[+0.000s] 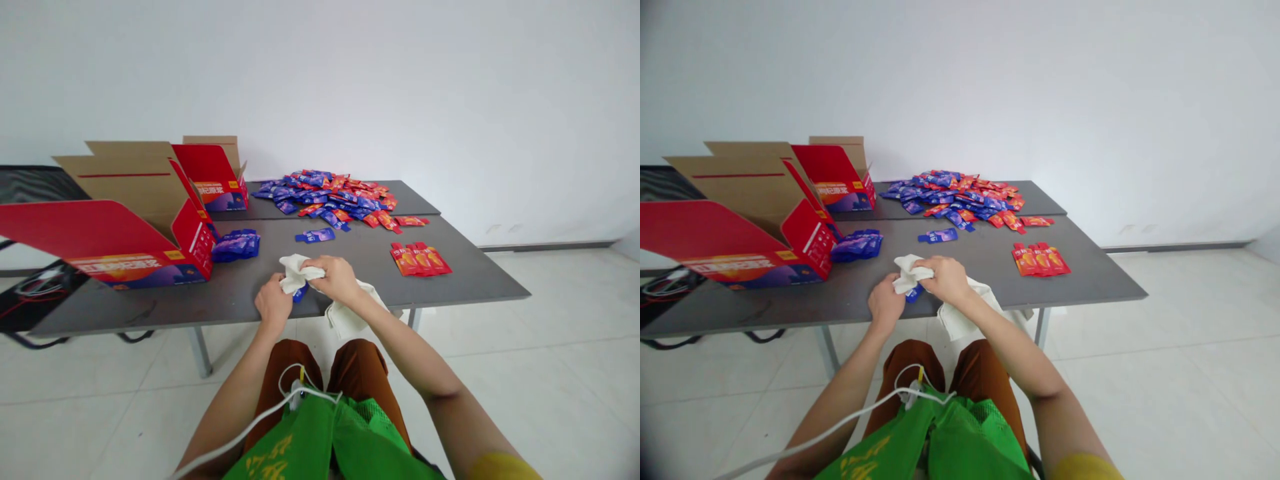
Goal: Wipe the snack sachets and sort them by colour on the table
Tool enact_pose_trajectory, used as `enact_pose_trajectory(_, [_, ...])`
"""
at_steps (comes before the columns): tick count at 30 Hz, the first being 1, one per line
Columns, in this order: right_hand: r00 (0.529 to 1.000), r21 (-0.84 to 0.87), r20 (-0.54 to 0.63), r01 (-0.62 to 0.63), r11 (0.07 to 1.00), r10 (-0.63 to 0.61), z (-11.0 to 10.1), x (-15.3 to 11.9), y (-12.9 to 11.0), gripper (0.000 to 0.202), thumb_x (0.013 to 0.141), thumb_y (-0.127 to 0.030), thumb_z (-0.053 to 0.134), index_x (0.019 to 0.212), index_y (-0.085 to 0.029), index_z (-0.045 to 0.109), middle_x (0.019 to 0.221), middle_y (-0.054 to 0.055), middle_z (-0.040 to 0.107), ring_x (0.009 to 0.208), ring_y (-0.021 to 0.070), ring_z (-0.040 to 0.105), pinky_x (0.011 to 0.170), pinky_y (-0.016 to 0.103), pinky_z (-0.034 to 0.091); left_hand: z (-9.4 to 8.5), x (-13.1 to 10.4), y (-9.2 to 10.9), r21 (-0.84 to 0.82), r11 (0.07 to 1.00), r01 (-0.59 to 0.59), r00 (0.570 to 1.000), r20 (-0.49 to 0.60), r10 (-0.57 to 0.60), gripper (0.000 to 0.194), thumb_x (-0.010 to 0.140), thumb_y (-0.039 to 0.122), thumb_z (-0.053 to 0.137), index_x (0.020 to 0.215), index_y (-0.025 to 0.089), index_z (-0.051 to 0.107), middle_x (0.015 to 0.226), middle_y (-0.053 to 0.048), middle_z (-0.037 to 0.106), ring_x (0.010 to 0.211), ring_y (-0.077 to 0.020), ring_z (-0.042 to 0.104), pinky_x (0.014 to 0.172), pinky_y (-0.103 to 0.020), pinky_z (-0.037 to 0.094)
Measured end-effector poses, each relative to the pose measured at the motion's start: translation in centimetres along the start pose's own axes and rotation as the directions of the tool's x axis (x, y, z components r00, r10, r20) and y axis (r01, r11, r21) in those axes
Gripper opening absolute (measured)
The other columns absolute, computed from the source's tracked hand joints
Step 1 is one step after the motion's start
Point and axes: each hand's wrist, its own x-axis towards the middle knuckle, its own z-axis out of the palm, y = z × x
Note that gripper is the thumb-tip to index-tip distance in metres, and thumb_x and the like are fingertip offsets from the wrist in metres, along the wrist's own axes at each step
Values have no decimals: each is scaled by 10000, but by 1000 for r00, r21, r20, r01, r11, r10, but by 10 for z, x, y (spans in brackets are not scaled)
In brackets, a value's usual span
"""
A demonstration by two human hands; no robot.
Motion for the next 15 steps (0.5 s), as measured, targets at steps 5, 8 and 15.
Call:
enact_pose_trajectory(5, [976, -201, 212, 0, 980, 43, 42, 4, -9, 275, 840, -356, 509, 1051, -356, 685, 1062, 10, 681, 948, 206, 627, 775, 274, 439, 3, 0, -4, 39, 998, -56, 997, 53, 54, 309, 909, 275, 390, 1130, 228, 601, 890, -101, 713, 841, -259, 667, 679, -306, 422])
enact_pose_trajectory(8, [966, -272, 199, -110, 956, 167, 47, 23, 4, 317, 845, -337, 505, 1118, -383, 658, 1058, 18, 689, 961, 211, 634, 779, 284, 453, 1, 0, -5, 45, 993, -114, 992, 67, 110, 368, 929, 247, 350, 1242, 237, 543, 923, -100, 712, 873, -244, 667, 711, -304, 432])
enact_pose_trajectory(15, [939, -390, 140, -239, 889, 314, 12, 70, 35, 349, 816, -384, 567, 1147, -338, 669, 1077, 55, 691, 996, 240, 636, 825, 313, 469, 6, -2, -3, 34, 995, -95, 995, -1, 95, 386, 947, 247, 306, 1249, 237, 546, 982, -110, 704, 907, -250, 662, 740, -322, 442])
